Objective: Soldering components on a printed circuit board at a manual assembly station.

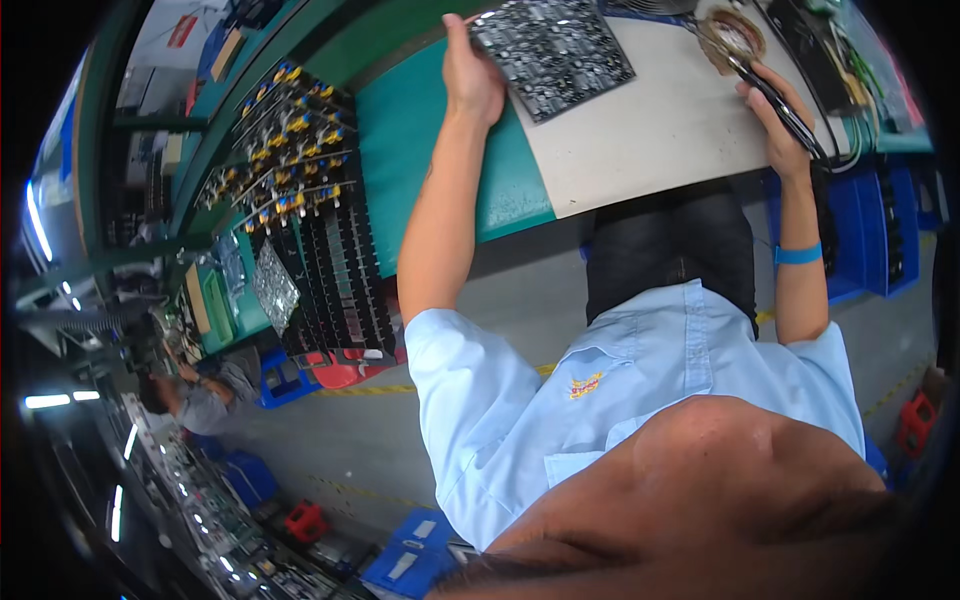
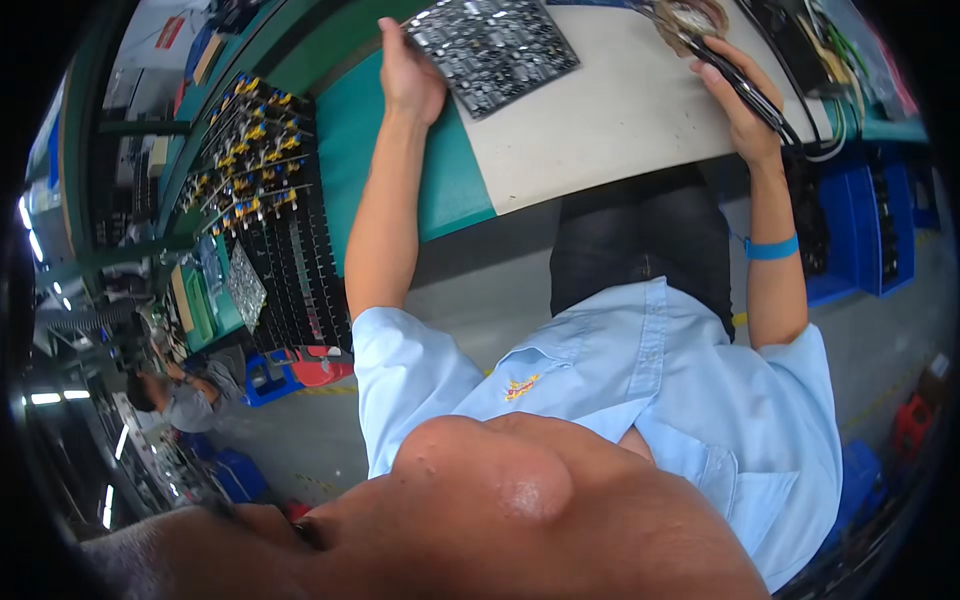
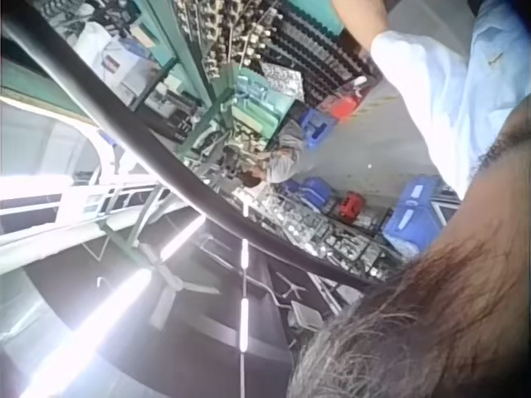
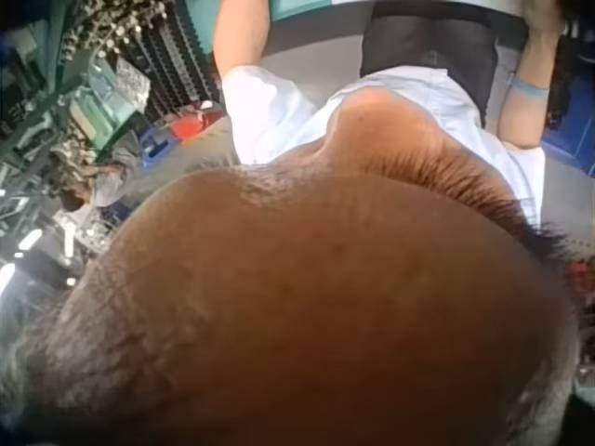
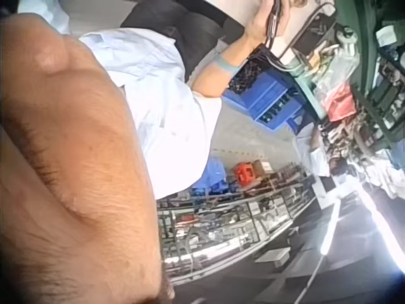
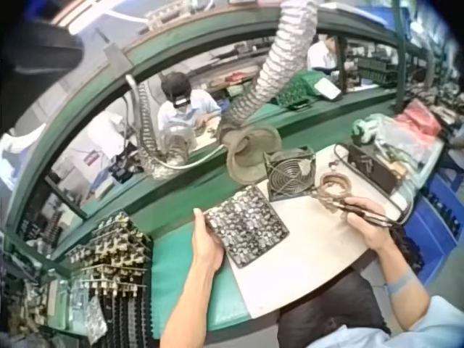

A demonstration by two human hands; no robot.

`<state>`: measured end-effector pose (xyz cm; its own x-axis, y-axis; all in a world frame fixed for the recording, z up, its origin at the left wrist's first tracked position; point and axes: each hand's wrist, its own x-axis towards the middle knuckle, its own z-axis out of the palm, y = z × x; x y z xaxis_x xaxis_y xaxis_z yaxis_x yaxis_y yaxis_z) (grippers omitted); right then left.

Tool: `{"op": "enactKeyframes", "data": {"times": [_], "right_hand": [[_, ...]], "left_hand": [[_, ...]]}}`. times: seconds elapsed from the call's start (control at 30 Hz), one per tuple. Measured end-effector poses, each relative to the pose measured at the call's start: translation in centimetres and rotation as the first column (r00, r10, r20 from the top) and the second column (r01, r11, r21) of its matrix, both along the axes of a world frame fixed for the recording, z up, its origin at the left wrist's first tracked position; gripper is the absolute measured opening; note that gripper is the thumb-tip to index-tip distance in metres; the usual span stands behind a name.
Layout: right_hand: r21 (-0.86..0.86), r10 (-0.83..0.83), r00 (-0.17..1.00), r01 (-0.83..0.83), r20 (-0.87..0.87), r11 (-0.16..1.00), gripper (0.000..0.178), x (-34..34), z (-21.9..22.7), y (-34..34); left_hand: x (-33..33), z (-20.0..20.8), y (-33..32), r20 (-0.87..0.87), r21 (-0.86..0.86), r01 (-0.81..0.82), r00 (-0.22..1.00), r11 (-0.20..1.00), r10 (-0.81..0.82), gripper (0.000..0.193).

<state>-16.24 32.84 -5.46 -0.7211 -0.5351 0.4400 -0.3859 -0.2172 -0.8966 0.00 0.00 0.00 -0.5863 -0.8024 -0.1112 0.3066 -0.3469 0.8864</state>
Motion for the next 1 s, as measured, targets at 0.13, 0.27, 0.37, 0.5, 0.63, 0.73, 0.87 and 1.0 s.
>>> {"op": "enactKeyframes", "data": {"times": [0.13,0.27,0.37,0.5,0.63,0.73,0.87,1.0], "right_hand": [[0.095,-0.022,0.999,0.026,-0.035,0.995,0.036,-2.5,1.7,2.7],[0.115,-0.093,0.991,0.104,-0.097,0.988,0.033,-1.8,1.9,3.1],[0.052,-0.122,0.987,0.128,-0.105,0.990,0.033,-1.5,1.6,2.5],[-0.030,-0.123,0.992,0.122,-0.024,0.992,0.028,-0.7,3.3,2.8],[-0.056,-0.086,0.994,0.090,0.064,0.994,0.026,-0.9,2.9,2.7],[-0.047,-0.094,0.993,0.097,0.076,0.994,0.026,-0.8,2.7,2.5],[-0.050,-0.079,0.995,0.082,0.065,0.995,0.027,-1.0,3.0,2.4],[-0.065,-0.033,0.999,0.032,-0.006,0.997,0.028,-1.1,3.2,2.4]], "left_hand": [[-2.0,-0.7,2.9,-0.218,0.295,0.027,0.975,0.955,0.040,0.045],[0.1,-1.4,3.5,-0.203,0.142,0.280,0.947,0.949,-0.249,0.070],[-0.1,-3.6,1.7,-0.241,0.172,0.416,0.897,0.893,-0.371,0.063],[0.2,-1.8,2.8,-0.180,0.098,0.368,0.920,0.924,-0.348,0.062],[0.1,-1.7,2.6,-0.198,0.100,0.383,0.912,0.918,-0.358,0.060],[0.4,-0.9,3.2,-0.186,0.098,0.385,0.913,0.918,-0.363,0.060],[0.9,-0.5,3.5,-0.177,0.082,0.378,0.916,0.922,-0.359,0.058],[1.1,-0.8,3.2,-0.187,0.059,0.361,0.920,0.931,-0.345,0.057]]}}
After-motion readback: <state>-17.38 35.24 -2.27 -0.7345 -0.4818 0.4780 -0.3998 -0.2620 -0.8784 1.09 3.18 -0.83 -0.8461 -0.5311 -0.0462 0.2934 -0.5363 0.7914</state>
